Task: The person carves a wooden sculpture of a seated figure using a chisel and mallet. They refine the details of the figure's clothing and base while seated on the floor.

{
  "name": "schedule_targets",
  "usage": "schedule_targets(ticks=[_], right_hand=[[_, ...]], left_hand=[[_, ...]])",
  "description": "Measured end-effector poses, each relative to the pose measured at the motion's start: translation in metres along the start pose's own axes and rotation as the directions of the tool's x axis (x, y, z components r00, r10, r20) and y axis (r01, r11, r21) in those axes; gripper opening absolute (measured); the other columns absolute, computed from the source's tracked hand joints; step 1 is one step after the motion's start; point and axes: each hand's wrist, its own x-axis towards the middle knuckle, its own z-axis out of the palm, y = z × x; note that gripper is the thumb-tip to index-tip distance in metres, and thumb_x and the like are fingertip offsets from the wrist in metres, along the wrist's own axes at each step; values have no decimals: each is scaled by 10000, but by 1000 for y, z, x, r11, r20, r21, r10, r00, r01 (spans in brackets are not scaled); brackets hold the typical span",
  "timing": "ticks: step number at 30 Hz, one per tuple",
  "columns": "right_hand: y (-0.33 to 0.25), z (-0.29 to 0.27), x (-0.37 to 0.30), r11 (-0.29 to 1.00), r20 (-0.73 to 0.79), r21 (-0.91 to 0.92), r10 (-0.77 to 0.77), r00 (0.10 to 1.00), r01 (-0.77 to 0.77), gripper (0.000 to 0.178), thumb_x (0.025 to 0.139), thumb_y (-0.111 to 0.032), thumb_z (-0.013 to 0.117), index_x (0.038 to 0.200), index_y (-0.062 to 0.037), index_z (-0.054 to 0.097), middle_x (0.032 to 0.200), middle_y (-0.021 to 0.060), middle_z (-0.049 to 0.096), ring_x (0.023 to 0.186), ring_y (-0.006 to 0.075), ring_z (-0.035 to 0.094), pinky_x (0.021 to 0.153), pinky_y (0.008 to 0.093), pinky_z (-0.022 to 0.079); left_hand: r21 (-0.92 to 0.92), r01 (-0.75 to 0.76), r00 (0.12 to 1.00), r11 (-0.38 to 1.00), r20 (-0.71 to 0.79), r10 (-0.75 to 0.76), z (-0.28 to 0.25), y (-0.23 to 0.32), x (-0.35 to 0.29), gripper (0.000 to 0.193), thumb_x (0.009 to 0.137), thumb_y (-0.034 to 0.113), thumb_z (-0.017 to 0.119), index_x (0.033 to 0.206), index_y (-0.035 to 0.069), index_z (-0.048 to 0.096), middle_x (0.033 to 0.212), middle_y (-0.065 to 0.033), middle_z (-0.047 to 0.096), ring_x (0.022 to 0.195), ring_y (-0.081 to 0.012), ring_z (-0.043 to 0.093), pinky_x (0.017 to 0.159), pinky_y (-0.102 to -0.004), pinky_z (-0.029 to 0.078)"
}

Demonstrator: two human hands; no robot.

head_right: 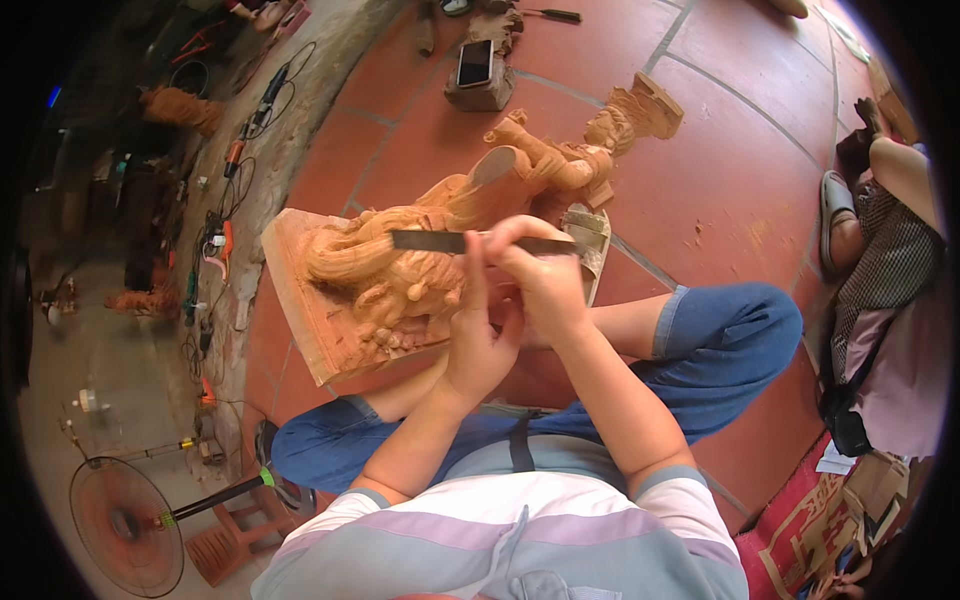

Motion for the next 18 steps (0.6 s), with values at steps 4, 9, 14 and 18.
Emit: schedule_targets(ticks=[4, 9, 14, 18], right_hand=[[-11, -6, 15, 980, -126, -42, 189, 974, -196, 93, 849, 6, 597, 788, -29, 536, 878, 113, 630, 839, 300, 687, 700, 363, 598], [-10, -6, 13, 994, -37, -104, 24, 999, -28, 80, 845, 4, 611, 789, -17, 558, 835, 87, 622, 822, 224, 663, 700, 335, 579], [-11, -16, 17, 982, -133, -110, 136, 982, -151, 103, 858, -2, 605, 772, -29, 555, 854, 93, 617, 813, 216, 656, 696, 310, 570], [-6, -9, 4, 988, -14, -153, -11, 1000, 8, 107, 842, -1, 616, 764, -15, 544, 858, 105, 616, 825, 214, 646, 738, 339, 563]], left_hand=[[-58, 57, 998, 997, 24, -56, 6, -6, 8, 907, 820, -144, 459, 1496, 116, -86, 1090, -156, 584, 865, -175, 637, 739, -273, 519], [-178, -11, 999, 984, 30, 16, 4, -4, 7, 914, 822, -149, 457, 1499, 138, -86, 1061, -135, 568, 810, -154, 630, 692, -262, 518], [-213, 37, 996, 976, 83, -19, 10, -12, 11, 912, 827, -141, 462, 1500, 146, -82, 1101, -140, 555, 775, -151, 623, 658, -253, 515], [-209, 18, 999, 978, 34, -11, 6, -14, -1, 906, 811, -129, 468, 1502, 126, -59, 1183, -150, 513, 834, -174, 622, 691, -267, 521]])
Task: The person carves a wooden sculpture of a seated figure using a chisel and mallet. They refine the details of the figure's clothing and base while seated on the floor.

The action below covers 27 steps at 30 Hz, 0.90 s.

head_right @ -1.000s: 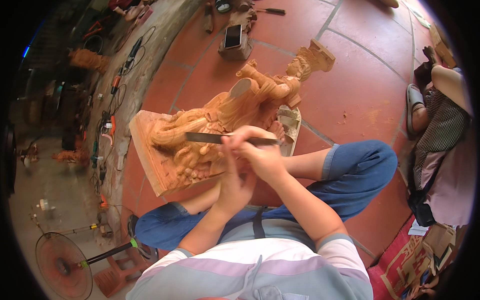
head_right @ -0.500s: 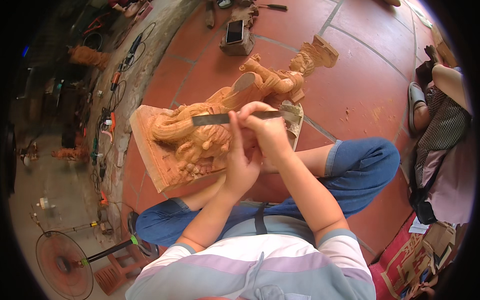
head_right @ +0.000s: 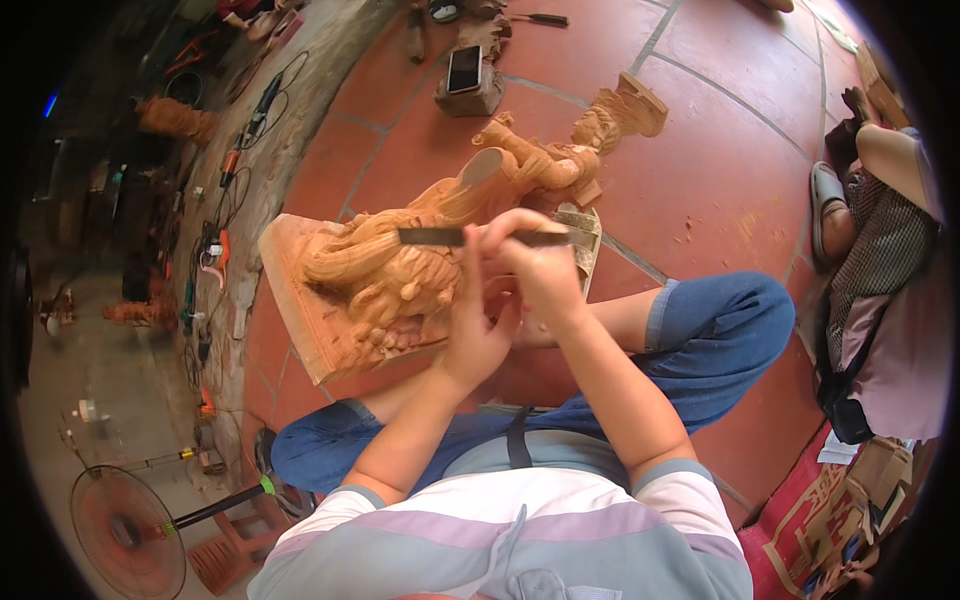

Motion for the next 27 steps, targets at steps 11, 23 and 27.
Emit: schedule_targets(ticks=[11, 23, 27], right_hand=[[20, 0, -14, 981, 87, -135, -125, 988, 136, 118, 818, 31, 620, 719, -13, 573, 885, 119, 611, 856, 183, 599, 796, 299, 499], [26, -21, -1, 974, 74, -99, -197, 978, 204, 68, 801, 50, 592, 743, 14, 591, 927, 104, 649, 836, 142, 598, 773, 262, 490], [29, -24, -7, 963, 77, -153, -213, 974, 222, 83, 789, 61, 590, 731, 3, 592, 926, 120, 630, 864, 171, 603, 805, 292, 492]], left_hand=[[117, -87, 994, 989, -50, 93, 3, -21, -13, 889, 831, -106, 507, 1508, 129, -19, 1117, -148, 593, 794, -144, 609, 680, -234, 501], [175, -48, 996, 983, -66, 60, 4, -26, -7, 845, 817, -83, 532, 1509, 162, 114, 862, -115, 669, 735, -192, 667, 667, -298, 530], [244, -112, 987, 963, -85, 136, 5, -22, -11, 866, 816, -82, 533, 1510, 142, 66, 936, -124, 670, 726, -181, 660, 648, -286, 523]])
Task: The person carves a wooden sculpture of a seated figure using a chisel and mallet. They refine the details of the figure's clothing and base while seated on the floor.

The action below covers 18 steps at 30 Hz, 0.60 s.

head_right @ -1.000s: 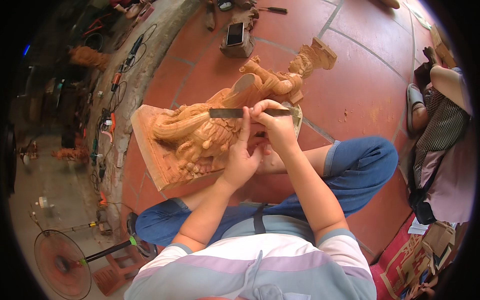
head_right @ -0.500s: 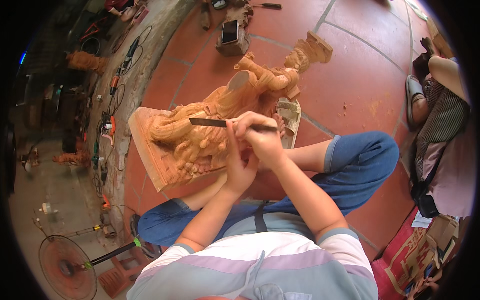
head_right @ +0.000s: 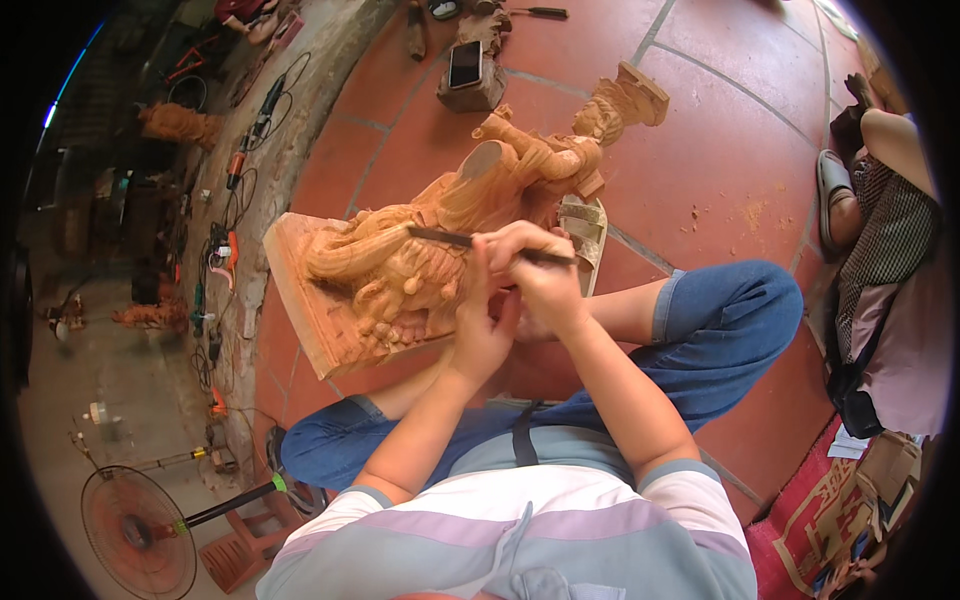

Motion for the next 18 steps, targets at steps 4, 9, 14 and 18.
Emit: schedule_targets(ticks=[4, 9, 14, 18], right_hand=[[2, 6, -1, 1000, 30, -22, 17, 999, -17, 67, 763, 61, 590, 740, 7, 621, 949, 120, 654, 817, 139, 613, 734, 252, 497], [-6, 16, -9, 980, 45, -112, -160, 986, 164, 68, 760, 62, 592, 742, 4, 623, 936, 115, 658, 850, 157, 613, 787, 278, 491], [-7, 6, -1, 999, -70, 10, -40, 997, 41, 84, 818, 45, 598, 747, 0, 606, 886, 89, 635, 922, 168, 602, 862, 287, 462], [-20, 7, -2, 992, -37, 128, -3, 999, 8, 81, 819, 36, 604, 746, 2, 597, 880, 74, 623, 886, 144, 595, 833, 276, 472]], left_hand=[[-23, 71, 997, 997, 23, -70, 4, -3, -5, 885, 817, -73, 541, 1510, 131, 29, 1004, -139, 650, 688, -171, 626, 613, -269, 511], [96, 6, 1000, 995, -31, -3, 2, 2, -12, 902, 803, -84, 545, 1510, 129, 28, 1038, -129, 634, 695, -163, 615, 612, -256, 503], [-91, 137, 984, 986, 125, -125, 2, 2, 1, 896, 801, -111, 537, 1511, 138, 49, 1050, -131, 644, 716, -172, 628, 653, -262, 519], [-91, 58, 992, 994, 118, -47, -4, 13, 1, 910, 827, -108, 521, 1505, 150, -28, 1097, -136, 617, 788, -160, 622, 692, -264, 515]])
